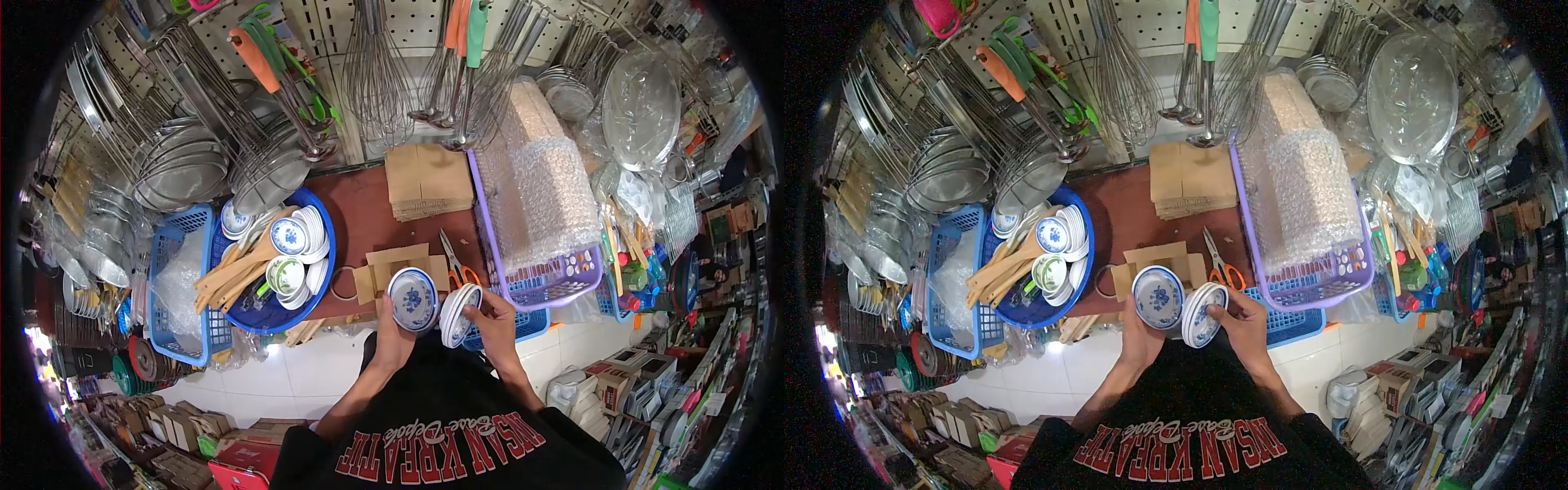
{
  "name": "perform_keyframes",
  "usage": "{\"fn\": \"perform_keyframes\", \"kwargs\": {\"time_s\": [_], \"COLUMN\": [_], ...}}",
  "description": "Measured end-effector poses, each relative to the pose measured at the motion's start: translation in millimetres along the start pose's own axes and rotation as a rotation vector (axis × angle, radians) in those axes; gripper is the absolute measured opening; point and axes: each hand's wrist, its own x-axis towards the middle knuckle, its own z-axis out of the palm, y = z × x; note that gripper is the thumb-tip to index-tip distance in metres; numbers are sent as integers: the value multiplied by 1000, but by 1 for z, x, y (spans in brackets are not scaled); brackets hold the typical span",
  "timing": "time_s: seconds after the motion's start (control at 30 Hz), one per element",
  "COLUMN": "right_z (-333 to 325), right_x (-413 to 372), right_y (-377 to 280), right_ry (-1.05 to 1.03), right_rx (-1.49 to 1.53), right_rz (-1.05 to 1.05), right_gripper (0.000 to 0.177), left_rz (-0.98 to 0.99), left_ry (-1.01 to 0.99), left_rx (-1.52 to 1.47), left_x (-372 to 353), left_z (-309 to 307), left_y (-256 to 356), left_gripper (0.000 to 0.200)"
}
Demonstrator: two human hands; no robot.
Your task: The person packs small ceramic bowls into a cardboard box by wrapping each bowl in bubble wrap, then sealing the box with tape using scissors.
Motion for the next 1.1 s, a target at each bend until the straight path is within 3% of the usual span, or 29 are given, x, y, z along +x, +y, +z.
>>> {"fn": "perform_keyframes", "kwargs": {"time_s": [0.13,0.23,0.27,0.57,0.77,1.1], "right_z": [-8,-12,-12,-19,-22,-40], "right_x": [5,12,14,34,40,39], "right_y": [5,10,11,11,9,3], "right_ry": [-7,0,-1,-116,-222,-319], "right_rx": [5,78,124,217,283,41], "right_rz": [-5,1,1,50,109,94], "right_gripper": [33,36,37,33,32,28], "left_rz": [45,80,91,75,-10,173], "left_ry": [61,-67,12,25,149,105], "left_rx": [-141,-211,-203,-43,8,45], "left_x": [1,7,7,5,0,-4], "left_z": [13,4,6,4,13,28], "left_y": [12,16,16,2,-22,-46], "left_gripper": [71,71,70,61,63,50]}}
